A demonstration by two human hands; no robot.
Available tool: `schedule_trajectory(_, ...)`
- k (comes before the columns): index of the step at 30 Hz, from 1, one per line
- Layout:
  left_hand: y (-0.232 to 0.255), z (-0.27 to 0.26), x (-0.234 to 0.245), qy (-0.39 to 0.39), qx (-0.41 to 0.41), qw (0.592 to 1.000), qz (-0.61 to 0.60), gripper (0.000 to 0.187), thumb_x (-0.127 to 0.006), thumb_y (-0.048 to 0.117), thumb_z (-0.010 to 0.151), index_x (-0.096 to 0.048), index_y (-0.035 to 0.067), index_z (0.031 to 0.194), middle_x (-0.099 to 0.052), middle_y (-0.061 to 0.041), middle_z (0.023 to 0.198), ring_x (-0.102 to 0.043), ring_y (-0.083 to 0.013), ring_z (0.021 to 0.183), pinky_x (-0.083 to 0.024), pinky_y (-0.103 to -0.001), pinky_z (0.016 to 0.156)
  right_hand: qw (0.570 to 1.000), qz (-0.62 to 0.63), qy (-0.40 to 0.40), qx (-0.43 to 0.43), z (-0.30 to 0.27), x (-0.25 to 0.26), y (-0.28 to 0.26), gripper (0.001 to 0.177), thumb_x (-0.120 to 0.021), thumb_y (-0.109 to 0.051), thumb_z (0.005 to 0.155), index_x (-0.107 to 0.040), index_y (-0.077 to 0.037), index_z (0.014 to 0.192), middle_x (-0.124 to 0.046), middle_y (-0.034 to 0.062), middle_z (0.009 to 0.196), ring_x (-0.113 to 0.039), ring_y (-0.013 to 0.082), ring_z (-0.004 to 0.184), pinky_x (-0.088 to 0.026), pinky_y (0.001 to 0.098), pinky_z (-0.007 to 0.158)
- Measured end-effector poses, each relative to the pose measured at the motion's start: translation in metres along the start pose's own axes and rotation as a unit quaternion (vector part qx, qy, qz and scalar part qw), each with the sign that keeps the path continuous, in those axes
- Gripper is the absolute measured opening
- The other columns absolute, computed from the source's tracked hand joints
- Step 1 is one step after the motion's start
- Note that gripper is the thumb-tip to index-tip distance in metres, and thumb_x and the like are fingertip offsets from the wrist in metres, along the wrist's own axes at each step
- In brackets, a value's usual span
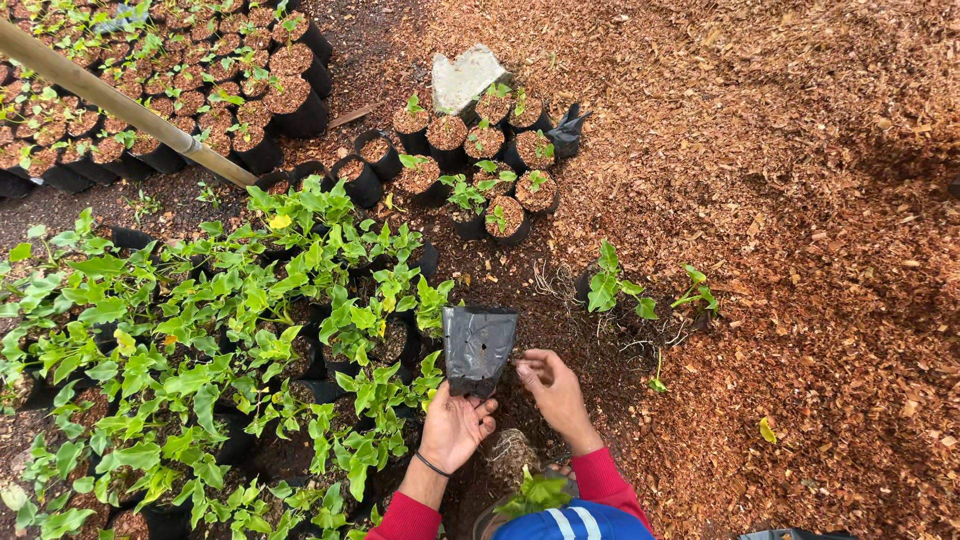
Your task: The person removes small plants from black plastic seedling bags and places them into new bags, handling the root balls and soil by hand.
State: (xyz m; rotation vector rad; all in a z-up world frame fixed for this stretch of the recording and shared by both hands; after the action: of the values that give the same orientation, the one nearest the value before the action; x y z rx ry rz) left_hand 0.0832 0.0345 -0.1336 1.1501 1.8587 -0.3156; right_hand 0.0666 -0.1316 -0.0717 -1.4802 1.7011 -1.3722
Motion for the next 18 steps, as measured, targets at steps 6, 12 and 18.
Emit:
schedule_trajectory(6,-0.014,-0.014,-0.031,0.051,0.024,0.987,0.149,0.066,-0.04,0.062,0.09,-0.062,0.005,0.118,-0.069,-0.015,0.099,-0.063,-0.02,0.073,-0.053,-0.03,0.055,0.989,0.137,-0.054,-0.027,-0.023,0.002,-0.04,0.037,-0.067,-0.02,0.085,-0.054,-0.008,0.118,-0.07,0.0122,0.118,-0.069,0.0185,0.099,-0.063,0.0304,0.072)
schedule_trajectory(12,0.006,-0.02,-0.06,0.043,-0.135,0.915,0.377,0.091,-0.073,0.043,0.069,-0.025,0.014,0.14,-0.054,-0.018,0.131,-0.064,-0.0239,0.11,-0.066,-0.034,0.072,0.976,0.215,0.046,-0.012,-0.011,0.02,0.005,0.01,-0.063,-0.013,0.092,-0.065,-0.006,0.099,-0.076,0.0082,0.086,-0.067,0.014,0.068,-0.054,0.0265,0.054)
schedule_trajectory(18,0.04,-0.025,-0.054,0.165,-0.292,0.822,0.461,0.02,-0.063,0.021,0.092,-0.06,0.008,0.107,-0.067,-0.003,0.079,-0.061,-0.0102,0.071,-0.052,-0.025,0.061,0.974,0.171,0.144,-0.025,-0.024,0.044,0.008,0.031,-0.054,-0.027,0.1,-0.062,-0.01,0.076,-0.055,0.0017,0.063,-0.049,0.0113,0.058,-0.045,0.0268,0.058)
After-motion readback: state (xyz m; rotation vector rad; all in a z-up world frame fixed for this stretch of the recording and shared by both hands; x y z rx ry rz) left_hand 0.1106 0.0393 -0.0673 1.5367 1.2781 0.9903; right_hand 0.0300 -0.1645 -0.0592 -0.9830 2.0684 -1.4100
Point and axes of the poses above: each hand's wrist, its own z-axis towards the middle knuckle, its own x-axis out of the back of the hand, y = z × x, the point moved 9 cm from there along z, towards the middle knuckle
